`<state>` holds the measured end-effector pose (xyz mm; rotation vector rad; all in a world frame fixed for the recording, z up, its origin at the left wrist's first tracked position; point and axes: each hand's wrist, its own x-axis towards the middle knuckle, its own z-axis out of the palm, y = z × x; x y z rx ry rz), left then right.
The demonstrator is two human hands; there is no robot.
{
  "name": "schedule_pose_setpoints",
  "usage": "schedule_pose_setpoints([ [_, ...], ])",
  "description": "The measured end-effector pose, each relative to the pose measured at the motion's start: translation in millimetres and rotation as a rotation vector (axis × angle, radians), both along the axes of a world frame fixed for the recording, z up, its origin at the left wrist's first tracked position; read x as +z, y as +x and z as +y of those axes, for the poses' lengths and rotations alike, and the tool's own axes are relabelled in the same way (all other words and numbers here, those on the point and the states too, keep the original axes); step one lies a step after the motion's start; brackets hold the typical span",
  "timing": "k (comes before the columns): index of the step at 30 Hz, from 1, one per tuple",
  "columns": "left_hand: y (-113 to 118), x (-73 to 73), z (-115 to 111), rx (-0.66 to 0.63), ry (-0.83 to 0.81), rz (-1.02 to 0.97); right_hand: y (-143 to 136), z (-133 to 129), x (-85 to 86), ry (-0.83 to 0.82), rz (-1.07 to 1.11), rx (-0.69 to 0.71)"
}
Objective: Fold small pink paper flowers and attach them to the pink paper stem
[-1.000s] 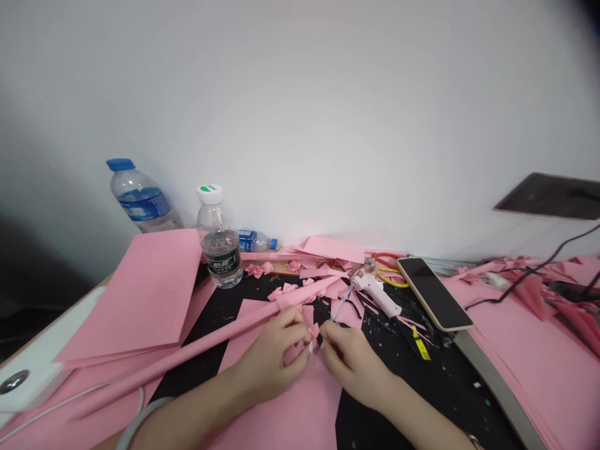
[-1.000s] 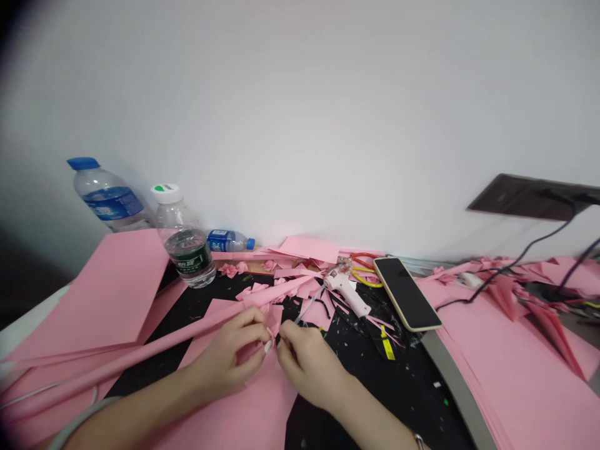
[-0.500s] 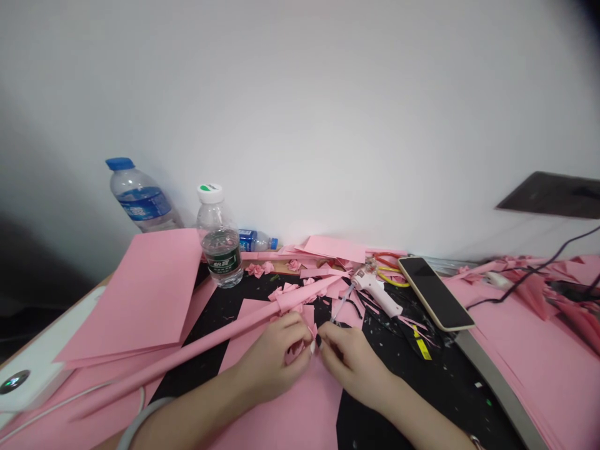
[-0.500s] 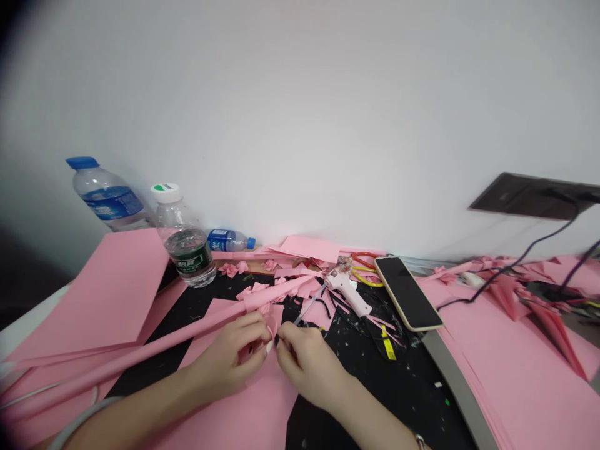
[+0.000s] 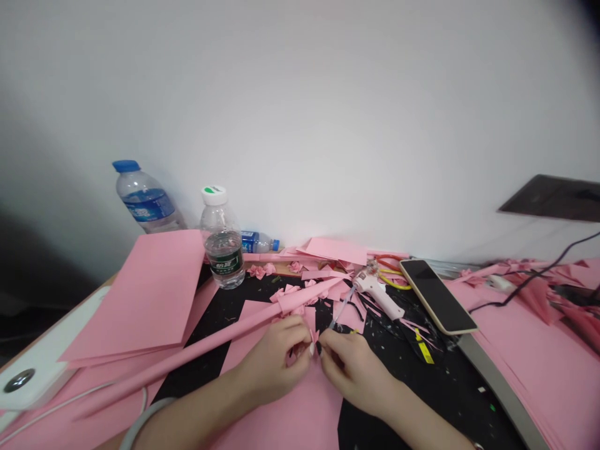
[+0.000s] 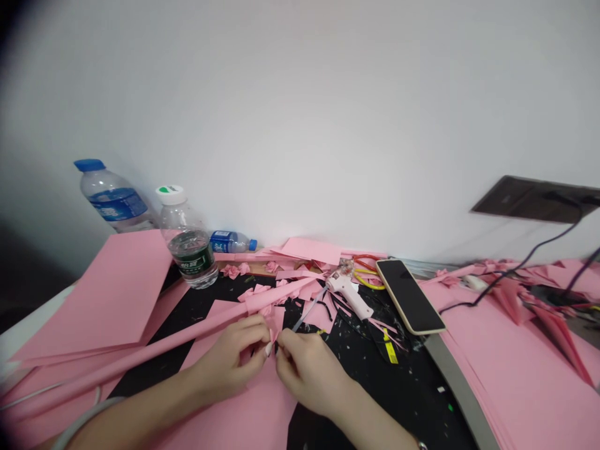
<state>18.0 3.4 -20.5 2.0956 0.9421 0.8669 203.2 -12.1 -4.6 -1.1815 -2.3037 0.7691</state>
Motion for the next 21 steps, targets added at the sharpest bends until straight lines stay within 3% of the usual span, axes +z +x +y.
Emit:
schedule_pose_setpoints([
  [11, 1.7, 0.1, 0.1, 0.007, 0.006, 0.009, -1.5, 1.1, 3.1, -0.011, 0.041, 0.025],
  [21, 2.6, 1.1, 1.5, 0.006, -0.045, -0.014, -3.4, 5.3, 4.8, -0.276, 0.177, 0.0],
])
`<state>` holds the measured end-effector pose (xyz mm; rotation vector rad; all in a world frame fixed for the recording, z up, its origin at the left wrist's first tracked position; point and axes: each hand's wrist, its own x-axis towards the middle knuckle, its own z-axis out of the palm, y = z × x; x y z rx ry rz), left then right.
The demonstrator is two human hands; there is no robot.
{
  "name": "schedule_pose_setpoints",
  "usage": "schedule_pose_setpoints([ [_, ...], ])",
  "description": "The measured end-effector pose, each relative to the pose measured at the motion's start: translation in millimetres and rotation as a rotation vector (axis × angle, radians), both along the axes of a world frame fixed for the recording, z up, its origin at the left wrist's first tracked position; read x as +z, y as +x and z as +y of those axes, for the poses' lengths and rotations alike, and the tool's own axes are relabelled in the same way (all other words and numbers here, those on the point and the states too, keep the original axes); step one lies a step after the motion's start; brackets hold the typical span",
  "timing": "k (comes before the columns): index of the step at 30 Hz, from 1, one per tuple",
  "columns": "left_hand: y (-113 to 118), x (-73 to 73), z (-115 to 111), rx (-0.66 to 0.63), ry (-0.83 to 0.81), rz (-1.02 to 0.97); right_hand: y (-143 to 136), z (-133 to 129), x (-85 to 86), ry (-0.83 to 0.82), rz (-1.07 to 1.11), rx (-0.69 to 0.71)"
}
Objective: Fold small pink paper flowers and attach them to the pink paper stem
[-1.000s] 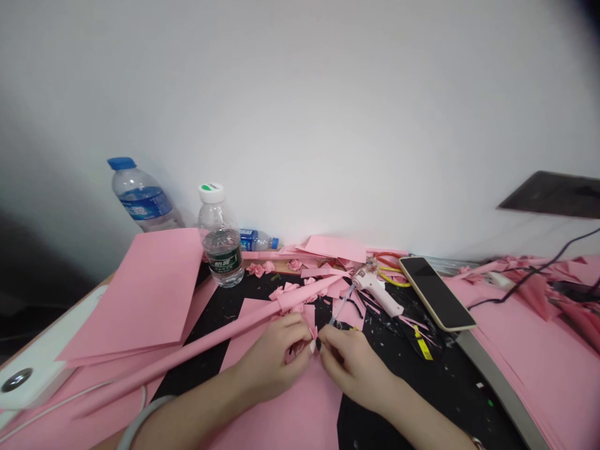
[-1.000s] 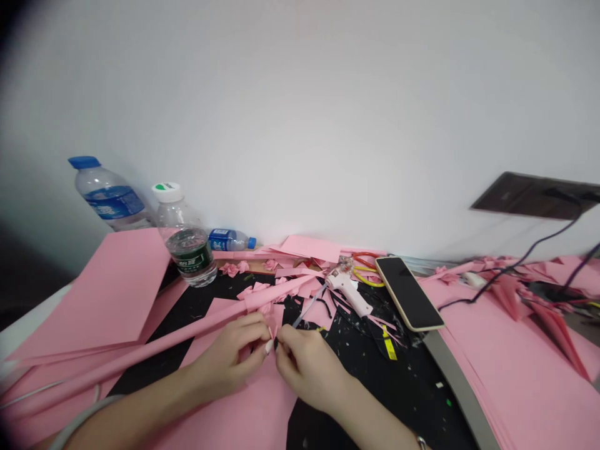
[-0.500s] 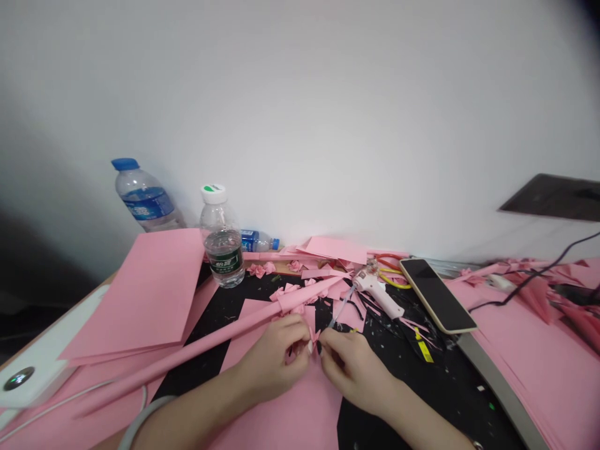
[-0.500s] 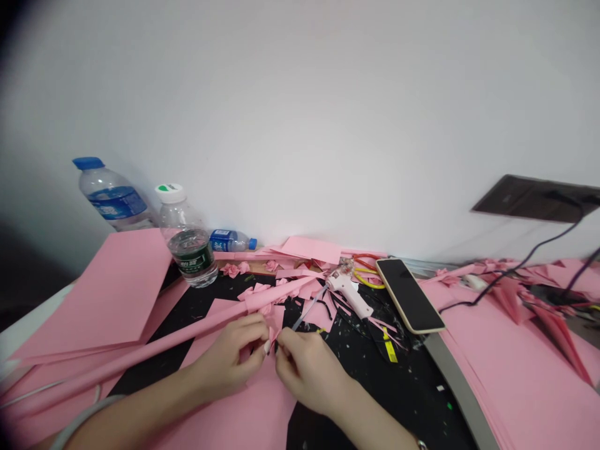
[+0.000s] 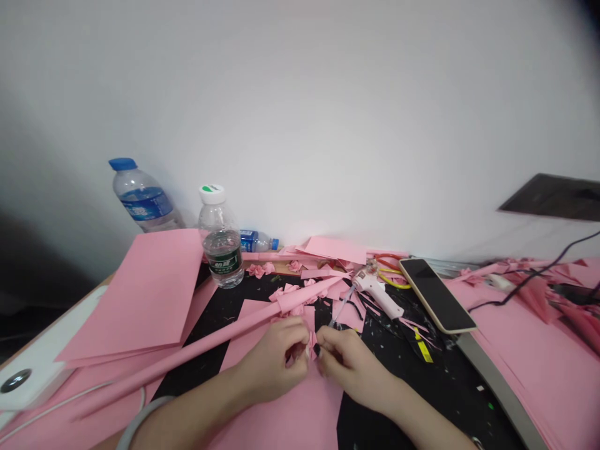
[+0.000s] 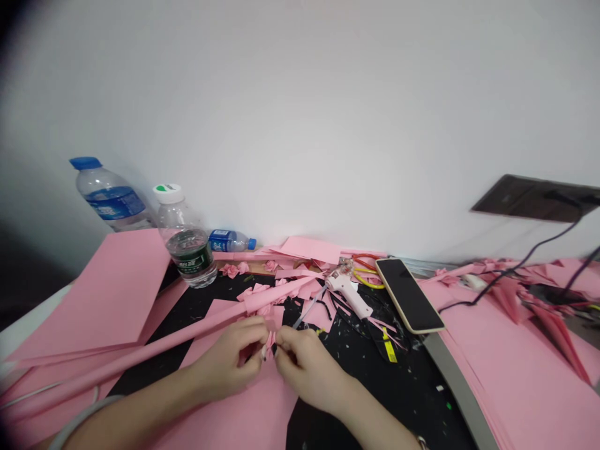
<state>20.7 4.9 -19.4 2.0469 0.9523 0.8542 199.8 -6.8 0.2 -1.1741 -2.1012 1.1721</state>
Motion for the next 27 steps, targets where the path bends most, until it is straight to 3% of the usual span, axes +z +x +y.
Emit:
schedule_pose_setpoints([
  [8, 0.3, 8.2, 4.4, -0.064, -0.493, -0.242, 1.0, 1.2, 2.1, -0.405, 0.352, -0.013],
  [13, 2.3, 8.3, 3.8, -0.108, -0.772, -0.43, 2.8, 4.4, -0.1, -0.543, 0.506, 0.009],
  [18, 3.1, 2.9, 3.7, -0.107, -0.837, -0.542, 4.8, 6.1, -1.4, -0.572, 0.533, 0.013],
  [27, -0.6, 4.9, 3.6, -0.123, -0.928, -0.416, 2.2, 3.9, -2.1, -0.459, 0.421, 0.002],
])
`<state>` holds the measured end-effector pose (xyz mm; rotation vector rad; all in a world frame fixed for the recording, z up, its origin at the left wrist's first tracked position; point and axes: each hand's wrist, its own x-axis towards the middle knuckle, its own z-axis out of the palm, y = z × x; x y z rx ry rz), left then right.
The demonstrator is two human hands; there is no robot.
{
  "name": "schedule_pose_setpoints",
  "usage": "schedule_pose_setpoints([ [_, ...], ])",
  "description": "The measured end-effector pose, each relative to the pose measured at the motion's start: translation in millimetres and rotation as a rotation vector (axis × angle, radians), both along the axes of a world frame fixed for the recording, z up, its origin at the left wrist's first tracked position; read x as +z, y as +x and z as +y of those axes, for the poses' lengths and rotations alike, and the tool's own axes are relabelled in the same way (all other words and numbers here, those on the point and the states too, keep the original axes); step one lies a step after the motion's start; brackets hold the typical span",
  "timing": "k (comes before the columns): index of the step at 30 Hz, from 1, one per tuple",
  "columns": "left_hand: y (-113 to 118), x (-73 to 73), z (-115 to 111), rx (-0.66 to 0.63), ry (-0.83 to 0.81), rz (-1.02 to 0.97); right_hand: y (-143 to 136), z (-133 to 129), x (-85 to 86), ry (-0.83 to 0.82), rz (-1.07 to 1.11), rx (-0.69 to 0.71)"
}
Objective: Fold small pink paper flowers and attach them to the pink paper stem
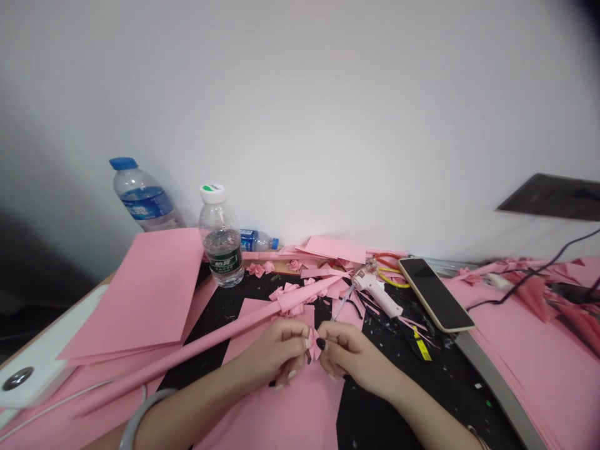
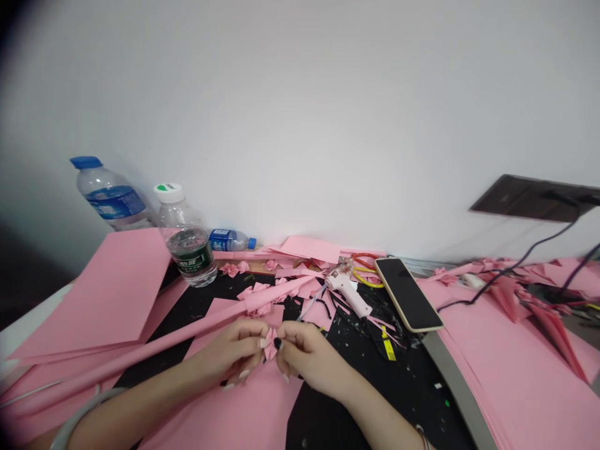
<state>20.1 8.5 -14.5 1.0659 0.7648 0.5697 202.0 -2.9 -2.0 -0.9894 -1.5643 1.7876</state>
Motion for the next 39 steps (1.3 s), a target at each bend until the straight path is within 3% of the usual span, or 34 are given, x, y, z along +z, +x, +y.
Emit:
schedule_pose_setpoints([
  [7, 0.8, -1.7, -1.4, 0.0, 0.018, 0.081, -1.7, -1.6, -0.9, 0.073, -0.093, 0.021],
  [18, 0.1, -2.7, 0.3, -0.049, -0.077, -0.089, -1.2, -1.4, -2.1, -0.065, 0.044, 0.016],
  [32, 2.1, -5.5, -2.4, 0.031, -0.056, -0.138, -1.7, -4.7, 0.9, 0.156, -0.05, -0.013],
  [39, 5.1, -3.6, -5.2, 0.063, -0.048, -0.093, -3.7, -6.6, -1.2, 0.162, -0.039, -0.002],
])
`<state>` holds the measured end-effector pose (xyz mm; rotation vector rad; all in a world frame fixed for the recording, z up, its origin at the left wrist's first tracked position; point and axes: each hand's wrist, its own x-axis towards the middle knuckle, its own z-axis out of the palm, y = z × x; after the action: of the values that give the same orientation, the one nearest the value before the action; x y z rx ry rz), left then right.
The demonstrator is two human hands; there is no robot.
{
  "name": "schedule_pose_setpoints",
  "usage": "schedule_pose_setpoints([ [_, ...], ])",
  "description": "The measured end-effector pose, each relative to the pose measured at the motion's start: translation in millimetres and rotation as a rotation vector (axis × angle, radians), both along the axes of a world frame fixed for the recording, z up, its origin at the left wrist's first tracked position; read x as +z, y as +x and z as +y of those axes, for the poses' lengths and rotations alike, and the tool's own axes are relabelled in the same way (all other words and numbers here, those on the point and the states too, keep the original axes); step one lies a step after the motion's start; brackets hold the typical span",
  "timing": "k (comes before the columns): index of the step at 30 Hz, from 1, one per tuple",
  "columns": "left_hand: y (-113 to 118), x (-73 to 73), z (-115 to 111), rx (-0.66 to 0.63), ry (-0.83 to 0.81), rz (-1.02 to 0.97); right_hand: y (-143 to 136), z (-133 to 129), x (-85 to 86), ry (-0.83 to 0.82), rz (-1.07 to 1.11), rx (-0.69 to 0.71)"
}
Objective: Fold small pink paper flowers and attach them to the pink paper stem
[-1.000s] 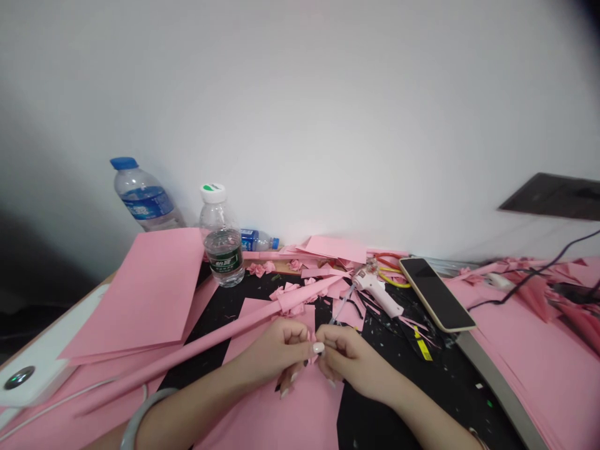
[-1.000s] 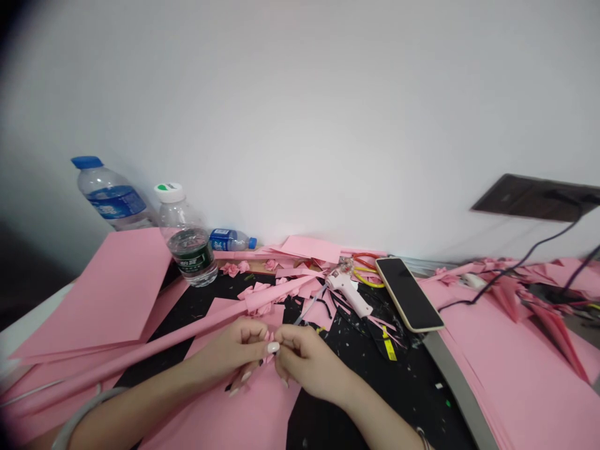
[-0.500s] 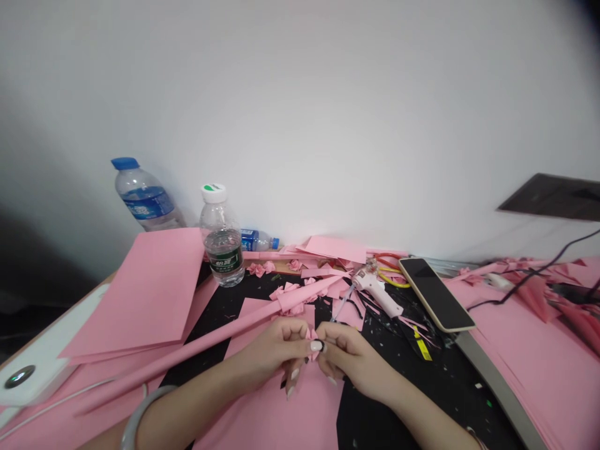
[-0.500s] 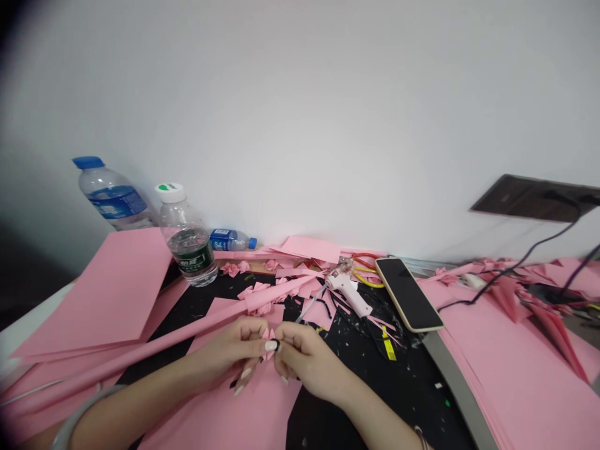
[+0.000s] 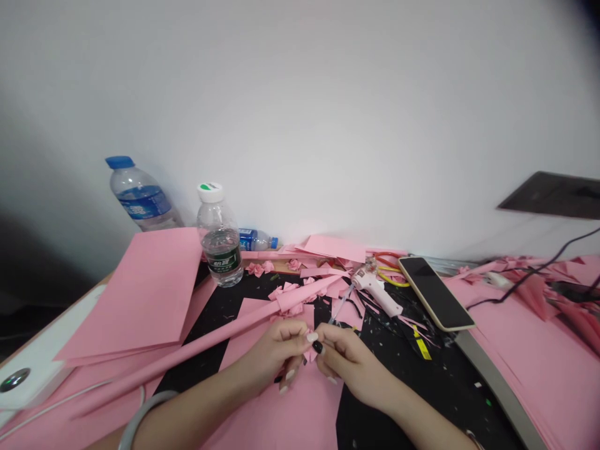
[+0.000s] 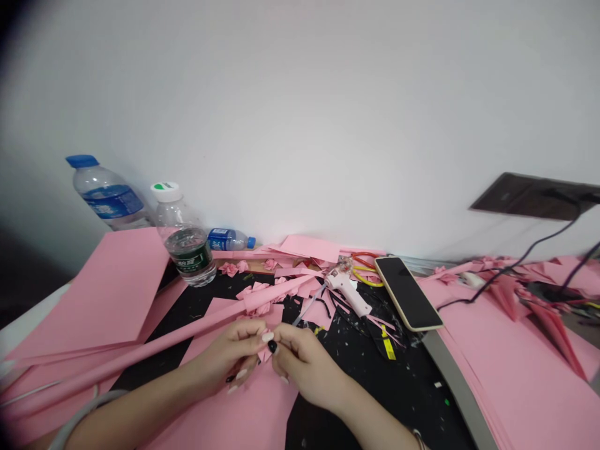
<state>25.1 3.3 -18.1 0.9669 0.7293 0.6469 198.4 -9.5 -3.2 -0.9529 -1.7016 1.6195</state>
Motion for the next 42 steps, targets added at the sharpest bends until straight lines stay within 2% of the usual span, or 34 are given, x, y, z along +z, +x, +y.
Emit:
schedule_pose_setpoints([
  [5, 0, -3.4, 0, 0.015, 0.057, -0.003, -2, -1, 1.1, -0.046, 0.069, -0.046],
  [10, 0, 0.0, 1, -0.004, 0.112, 0.061, -3, -1, 2.6, -0.137, 0.114, -0.08],
  [16, 0, -0.2, 0, 0.006, 0.071, -0.01, -6, -2, 4.7, -0.193, 0.13, -0.105],
  [21, 2, -0.9, -2, 0.057, 0.057, 0.001, -6, -3, 3.5, -0.03, 0.029, -0.104],
  [29, 4, -6.0, -8, 0.06, 0.176, 0.074, -6, -6, -0.7, 0.215, -0.106, -0.139],
  [32, 5, -10.1, -10, 0.027, 0.191, 0.042, -8, -7, -2.5, 0.212, -0.139, -0.143],
  [36, 6, -13.4, -13, 0.046, 0.165, 0.003, -8, -8, -5.0, 0.179, -0.117, -0.152],
  [42, 9, -15.3, -18, 0.076, 0.093, -0.093, -9, -11, -6.5, 0.278, -0.147, -0.193],
])
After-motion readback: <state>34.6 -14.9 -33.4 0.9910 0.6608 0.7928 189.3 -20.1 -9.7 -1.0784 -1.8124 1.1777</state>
